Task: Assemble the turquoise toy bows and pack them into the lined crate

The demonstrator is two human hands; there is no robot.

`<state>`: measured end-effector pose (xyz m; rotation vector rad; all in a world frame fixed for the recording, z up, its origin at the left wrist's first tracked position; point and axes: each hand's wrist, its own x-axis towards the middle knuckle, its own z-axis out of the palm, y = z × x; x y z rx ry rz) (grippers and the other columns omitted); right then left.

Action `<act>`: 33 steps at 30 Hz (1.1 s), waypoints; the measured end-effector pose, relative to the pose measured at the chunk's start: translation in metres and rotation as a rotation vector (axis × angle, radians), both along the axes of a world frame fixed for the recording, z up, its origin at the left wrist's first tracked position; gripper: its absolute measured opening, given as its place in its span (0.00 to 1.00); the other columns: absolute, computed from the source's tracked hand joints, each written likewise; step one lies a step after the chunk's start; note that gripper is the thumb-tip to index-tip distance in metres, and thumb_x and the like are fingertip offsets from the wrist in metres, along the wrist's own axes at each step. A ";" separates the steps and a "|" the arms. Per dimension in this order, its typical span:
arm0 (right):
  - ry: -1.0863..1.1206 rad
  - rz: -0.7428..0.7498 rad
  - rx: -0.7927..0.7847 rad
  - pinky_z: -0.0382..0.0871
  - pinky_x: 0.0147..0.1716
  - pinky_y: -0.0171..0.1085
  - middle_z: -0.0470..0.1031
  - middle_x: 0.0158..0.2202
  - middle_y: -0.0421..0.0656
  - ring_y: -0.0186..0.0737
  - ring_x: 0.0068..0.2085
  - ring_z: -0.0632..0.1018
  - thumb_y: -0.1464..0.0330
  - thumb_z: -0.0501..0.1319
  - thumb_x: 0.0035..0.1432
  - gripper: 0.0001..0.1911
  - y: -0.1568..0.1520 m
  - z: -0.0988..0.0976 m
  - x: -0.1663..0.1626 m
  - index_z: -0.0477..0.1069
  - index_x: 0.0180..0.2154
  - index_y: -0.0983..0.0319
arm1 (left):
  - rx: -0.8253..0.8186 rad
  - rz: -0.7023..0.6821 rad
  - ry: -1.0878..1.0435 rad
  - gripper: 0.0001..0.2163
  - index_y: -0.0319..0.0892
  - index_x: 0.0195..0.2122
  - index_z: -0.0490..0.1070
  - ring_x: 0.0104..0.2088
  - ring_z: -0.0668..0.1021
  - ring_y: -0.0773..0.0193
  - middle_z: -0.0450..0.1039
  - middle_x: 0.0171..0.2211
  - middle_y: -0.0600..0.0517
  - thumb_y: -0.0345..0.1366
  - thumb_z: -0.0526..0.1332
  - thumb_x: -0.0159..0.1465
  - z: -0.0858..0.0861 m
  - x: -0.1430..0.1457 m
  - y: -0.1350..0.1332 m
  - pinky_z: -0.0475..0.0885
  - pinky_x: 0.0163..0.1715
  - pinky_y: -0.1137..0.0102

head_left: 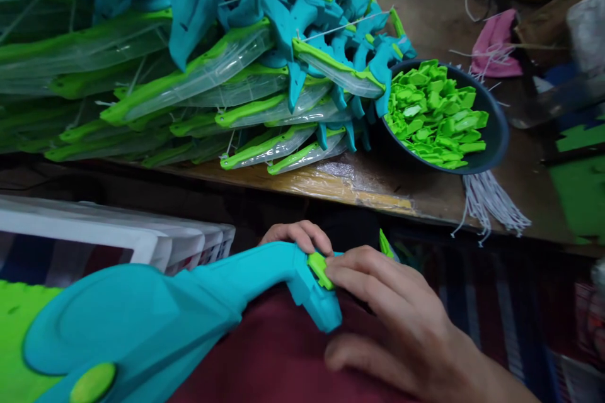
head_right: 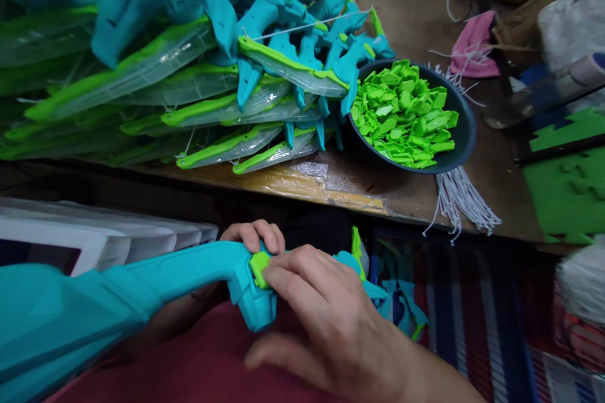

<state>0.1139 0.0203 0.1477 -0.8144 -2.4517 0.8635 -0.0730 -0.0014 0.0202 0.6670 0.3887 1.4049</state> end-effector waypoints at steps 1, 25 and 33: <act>-0.022 -0.014 0.012 0.79 0.45 0.39 0.78 0.48 0.50 0.44 0.48 0.80 0.47 0.63 0.65 0.32 -0.001 0.002 -0.002 0.69 0.58 0.66 | 0.022 0.003 -0.003 0.10 0.47 0.41 0.80 0.41 0.81 0.59 0.79 0.40 0.49 0.46 0.68 0.67 -0.001 0.001 0.002 0.77 0.44 0.63; -0.510 0.086 0.452 0.70 0.33 0.47 0.76 0.34 0.49 0.48 0.34 0.74 0.54 0.56 0.72 0.19 0.003 0.005 -0.008 0.75 0.38 0.61 | 0.313 -0.056 0.431 0.20 0.48 0.50 0.77 0.43 0.81 0.59 0.77 0.44 0.49 0.45 0.76 0.58 0.000 -0.020 0.009 0.77 0.44 0.65; -0.404 0.262 0.416 0.63 0.30 0.43 0.74 0.31 0.46 0.42 0.30 0.71 0.59 0.55 0.71 0.17 0.023 0.000 -0.006 0.72 0.33 0.62 | 0.244 -0.082 0.392 0.22 0.44 0.44 0.78 0.40 0.82 0.59 0.79 0.40 0.47 0.46 0.79 0.52 0.003 -0.015 0.011 0.78 0.41 0.67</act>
